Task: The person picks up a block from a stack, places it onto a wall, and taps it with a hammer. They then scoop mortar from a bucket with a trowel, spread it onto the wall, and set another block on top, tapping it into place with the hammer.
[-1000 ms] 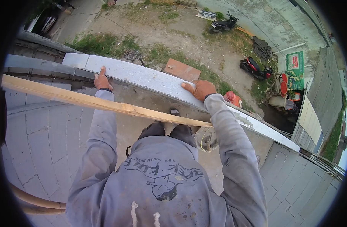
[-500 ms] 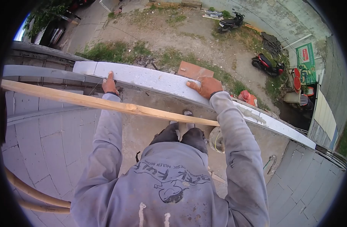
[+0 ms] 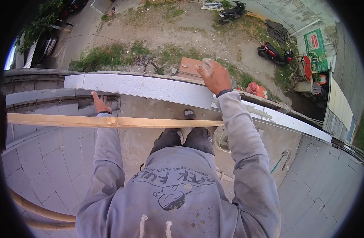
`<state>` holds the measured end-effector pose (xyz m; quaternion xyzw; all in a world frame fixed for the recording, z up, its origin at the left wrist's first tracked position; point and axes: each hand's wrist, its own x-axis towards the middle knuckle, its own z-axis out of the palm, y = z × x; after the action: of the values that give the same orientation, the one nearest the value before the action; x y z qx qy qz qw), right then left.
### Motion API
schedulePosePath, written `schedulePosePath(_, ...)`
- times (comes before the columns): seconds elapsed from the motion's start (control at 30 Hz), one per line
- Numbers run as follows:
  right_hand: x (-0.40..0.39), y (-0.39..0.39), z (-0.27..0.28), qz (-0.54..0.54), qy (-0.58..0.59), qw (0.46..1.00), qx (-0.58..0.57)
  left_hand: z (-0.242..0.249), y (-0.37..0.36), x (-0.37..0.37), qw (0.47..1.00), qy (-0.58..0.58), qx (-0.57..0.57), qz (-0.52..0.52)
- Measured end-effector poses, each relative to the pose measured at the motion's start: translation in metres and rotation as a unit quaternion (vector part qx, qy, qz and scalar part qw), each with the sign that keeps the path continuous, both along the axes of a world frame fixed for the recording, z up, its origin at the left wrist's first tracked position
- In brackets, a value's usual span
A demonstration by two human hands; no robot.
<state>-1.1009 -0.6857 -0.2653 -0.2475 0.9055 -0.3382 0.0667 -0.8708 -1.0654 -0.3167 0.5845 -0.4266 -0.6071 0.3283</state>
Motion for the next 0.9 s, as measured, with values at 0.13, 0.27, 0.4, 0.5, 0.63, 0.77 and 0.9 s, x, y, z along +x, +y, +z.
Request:
schedulePosePath(0.13,0.017,0.084,0.027,-0.177,0.063,0.976,-0.112,-0.052,0.022,0.035,0.994,-0.05,0.063,-0.08)
schedulePosePath(0.27,0.128,0.19,0.003,-0.348,0.05,0.934,-0.054,-0.143,0.087,0.08,0.858,-0.235,0.183,-0.417)
schedulePosePath(0.4,0.302,0.239,-0.063,-0.475,-0.175,0.855,0.115,-0.215,0.164,0.094,0.391,-0.231,0.061,-0.889)
schedulePosePath(0.5,0.427,0.255,-0.102,-0.563,-0.372,0.728,0.125,-0.177,0.26,0.09,0.382,-0.269,0.02,-0.884)
schedulePosePath(0.63,0.568,0.271,-0.143,-0.628,-0.468,0.605,0.145,-0.16,0.324,0.075,0.395,-0.207,0.054,-0.893)
schedulePosePath(0.77,0.622,0.306,-0.136,-0.627,-0.542,0.539,0.148,-0.146,0.366,0.055,0.32,-0.258,0.036,-0.911)
schedulePosePath(0.9,0.643,0.36,-0.117,-0.66,-0.537,0.504,0.149,-0.182,0.397,0.05,0.36,-0.233,0.078,-0.9)
